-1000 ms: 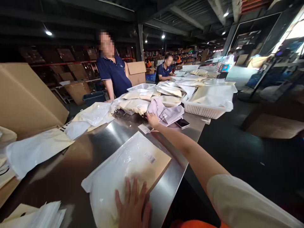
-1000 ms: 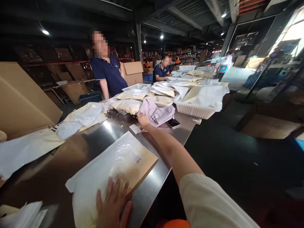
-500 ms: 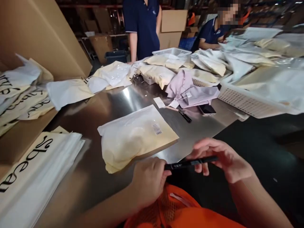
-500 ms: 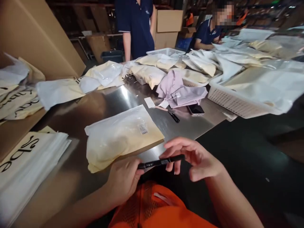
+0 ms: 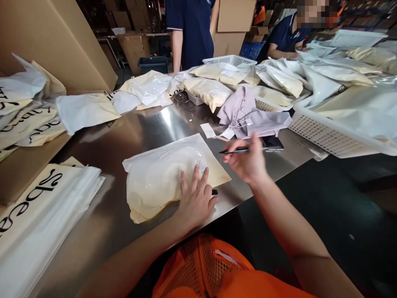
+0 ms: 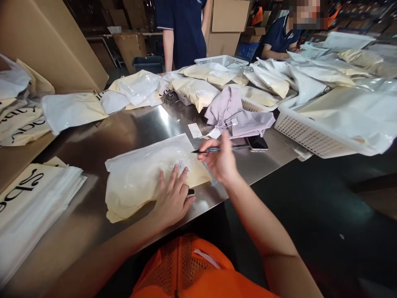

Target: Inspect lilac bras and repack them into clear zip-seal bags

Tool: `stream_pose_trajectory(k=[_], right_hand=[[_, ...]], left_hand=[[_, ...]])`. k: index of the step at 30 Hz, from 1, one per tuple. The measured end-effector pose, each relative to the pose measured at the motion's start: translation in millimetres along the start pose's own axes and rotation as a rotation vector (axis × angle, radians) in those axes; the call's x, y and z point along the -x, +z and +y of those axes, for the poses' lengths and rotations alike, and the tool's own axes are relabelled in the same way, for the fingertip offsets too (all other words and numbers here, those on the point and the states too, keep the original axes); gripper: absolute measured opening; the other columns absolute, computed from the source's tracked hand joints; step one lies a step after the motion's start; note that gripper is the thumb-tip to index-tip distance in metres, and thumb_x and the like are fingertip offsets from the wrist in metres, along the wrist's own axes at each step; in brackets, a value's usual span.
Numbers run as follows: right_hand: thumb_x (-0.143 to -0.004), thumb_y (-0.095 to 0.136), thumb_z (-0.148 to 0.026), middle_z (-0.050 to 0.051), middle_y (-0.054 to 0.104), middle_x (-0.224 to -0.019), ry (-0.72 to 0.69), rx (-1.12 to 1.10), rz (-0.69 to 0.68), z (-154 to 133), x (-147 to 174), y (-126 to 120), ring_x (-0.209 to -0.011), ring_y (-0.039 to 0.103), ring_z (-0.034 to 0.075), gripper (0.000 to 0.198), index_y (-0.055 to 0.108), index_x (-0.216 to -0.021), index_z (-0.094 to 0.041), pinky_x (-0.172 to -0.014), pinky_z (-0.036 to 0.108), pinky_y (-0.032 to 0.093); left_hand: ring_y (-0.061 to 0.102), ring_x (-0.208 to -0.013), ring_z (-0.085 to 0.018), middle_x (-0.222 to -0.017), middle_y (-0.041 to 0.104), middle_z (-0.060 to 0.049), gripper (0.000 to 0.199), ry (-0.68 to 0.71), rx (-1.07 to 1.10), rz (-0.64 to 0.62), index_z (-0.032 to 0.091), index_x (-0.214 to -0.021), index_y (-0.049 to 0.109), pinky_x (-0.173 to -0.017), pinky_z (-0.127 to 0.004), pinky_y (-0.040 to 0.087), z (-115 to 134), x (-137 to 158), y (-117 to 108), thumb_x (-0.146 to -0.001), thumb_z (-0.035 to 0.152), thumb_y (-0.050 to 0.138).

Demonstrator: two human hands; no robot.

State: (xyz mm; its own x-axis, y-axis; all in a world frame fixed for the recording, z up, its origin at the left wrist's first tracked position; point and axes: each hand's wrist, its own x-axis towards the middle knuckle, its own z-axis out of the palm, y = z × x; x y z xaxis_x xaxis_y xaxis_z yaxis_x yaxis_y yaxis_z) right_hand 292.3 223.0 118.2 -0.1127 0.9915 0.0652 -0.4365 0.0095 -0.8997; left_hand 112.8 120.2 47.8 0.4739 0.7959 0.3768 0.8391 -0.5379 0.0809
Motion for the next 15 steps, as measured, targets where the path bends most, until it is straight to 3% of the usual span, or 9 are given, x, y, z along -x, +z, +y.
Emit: stream_pose_trajectory(k=[3,6,10,15], right_hand=[[-0.061,0.08,-0.052,0.002,0.063,-0.073,0.04,0.173,-0.048,55,-31,13,-0.064,0.063,0.016,0.037,0.063,-0.066,-0.019,-0.064,0.03,0.055],[-0.059,0.078,-0.033,-0.002,0.06,-0.065,-0.019,0.368,-0.032,87,-45,4,-0.057,0.059,0.014,0.026,0.061,-0.072,-0.02,-0.055,0.027,0.049],[-0.064,0.07,-0.024,-0.004,0.053,-0.06,-0.139,0.52,0.017,95,-40,-9,-0.05,0.045,0.01,0.014,0.057,-0.069,-0.02,-0.048,0.024,0.035],[-0.07,0.068,-0.023,-0.001,0.06,-0.068,-0.228,0.674,-0.084,90,-29,-2,-0.06,0.051,0.012,0.008,0.061,-0.07,-0.019,-0.055,0.025,0.039]], left_hand=[[0.028,-0.142,-0.046,-0.154,0.039,-0.013,0.037,-0.009,-0.019,-0.079,0.014,-0.096,0.065,-0.103,-0.082,0.026,-2,3,24,-0.093,0.048,0.05],[0.028,-0.142,-0.045,-0.155,0.039,-0.011,0.037,-0.017,-0.015,-0.082,0.015,-0.096,0.066,-0.104,-0.082,0.026,-1,10,31,-0.092,0.048,0.05],[0.029,-0.141,-0.047,-0.154,0.039,-0.012,0.036,-0.009,-0.004,-0.064,0.015,-0.093,0.066,-0.102,-0.083,0.026,0,12,30,-0.093,0.046,0.049],[0.028,-0.141,-0.048,-0.154,0.039,-0.014,0.035,-0.012,0.004,-0.081,0.013,-0.095,0.066,-0.102,-0.084,0.026,0,9,29,-0.093,0.045,0.05]])
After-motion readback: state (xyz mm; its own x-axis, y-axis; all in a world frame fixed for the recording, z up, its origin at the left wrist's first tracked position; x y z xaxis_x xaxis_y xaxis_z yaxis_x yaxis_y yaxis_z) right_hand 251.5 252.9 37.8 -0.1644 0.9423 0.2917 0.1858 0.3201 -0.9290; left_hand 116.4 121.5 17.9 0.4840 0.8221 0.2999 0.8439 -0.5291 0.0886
